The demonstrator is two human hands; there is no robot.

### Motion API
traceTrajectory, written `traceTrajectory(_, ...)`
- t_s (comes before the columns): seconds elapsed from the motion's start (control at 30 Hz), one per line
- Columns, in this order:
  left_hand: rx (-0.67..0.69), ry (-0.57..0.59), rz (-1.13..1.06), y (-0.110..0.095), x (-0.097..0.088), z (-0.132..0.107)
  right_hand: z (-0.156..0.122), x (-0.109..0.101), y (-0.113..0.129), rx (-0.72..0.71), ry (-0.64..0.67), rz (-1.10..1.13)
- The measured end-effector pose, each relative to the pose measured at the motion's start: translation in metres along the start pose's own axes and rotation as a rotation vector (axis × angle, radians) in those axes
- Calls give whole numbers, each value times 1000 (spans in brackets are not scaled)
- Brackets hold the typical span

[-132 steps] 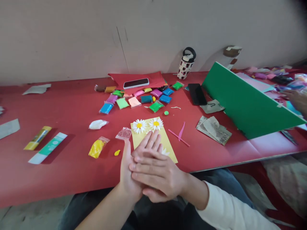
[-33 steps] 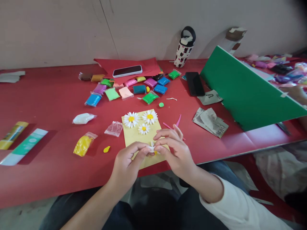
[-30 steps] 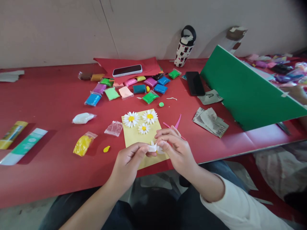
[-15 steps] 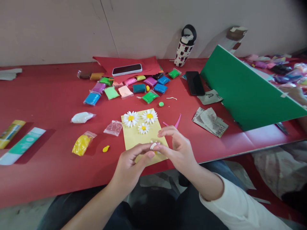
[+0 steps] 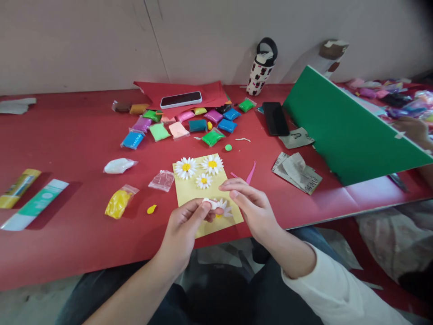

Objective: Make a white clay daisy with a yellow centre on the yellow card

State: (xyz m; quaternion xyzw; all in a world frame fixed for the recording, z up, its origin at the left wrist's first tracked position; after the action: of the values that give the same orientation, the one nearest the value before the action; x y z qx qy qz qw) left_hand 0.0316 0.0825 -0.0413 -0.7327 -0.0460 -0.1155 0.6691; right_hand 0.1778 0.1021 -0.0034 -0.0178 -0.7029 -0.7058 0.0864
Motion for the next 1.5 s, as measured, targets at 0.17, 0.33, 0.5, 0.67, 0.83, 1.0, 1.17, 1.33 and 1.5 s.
traceTrajectory(0.17,-38,-9,-65,-1,3,-2,-3,4,11,-51,3,-198)
traceTrajectory(0.33,-1,-1,-30,-4,2,-2,-7,5,14,-82,-29,-242)
traceTrajectory(0.5,8,3,22,-1,0,-1,-5,2,15,-80,-61,-220)
traceTrajectory(0.67,-44,22,-3,5,2,-4,-7,-2,24,-142,-114,-292)
traceTrajectory(0.83,-105,101,-113,6,15,-6,-24,8,48,-476,-253,-804)
traceTrajectory(1.0,-164,22,-243,8,13,-5,-29,13,52,-597,-247,-958)
traceTrajectory(1.17,-188,-8,-225,11,13,-5,-23,5,57,-494,-251,-818)
traceTrajectory(1.33,-137,20,-69,11,9,-3,-20,23,45,-451,-87,-821)
traceTrajectory(1.5,-76,29,17,8,4,-3,-20,24,41,-445,-34,-745)
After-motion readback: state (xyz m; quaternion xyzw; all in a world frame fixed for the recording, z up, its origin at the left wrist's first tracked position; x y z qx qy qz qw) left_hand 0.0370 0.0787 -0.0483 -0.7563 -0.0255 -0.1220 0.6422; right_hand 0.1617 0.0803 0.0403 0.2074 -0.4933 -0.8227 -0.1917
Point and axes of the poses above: each hand's wrist, its own z-axis towards the middle knuckle, its own x-axis out of the palm, y = z × x, the point moved 10 cm from there along z, towards the middle knuckle, and after that the axes turned 11 degrees about x, right-handed, at the moved point
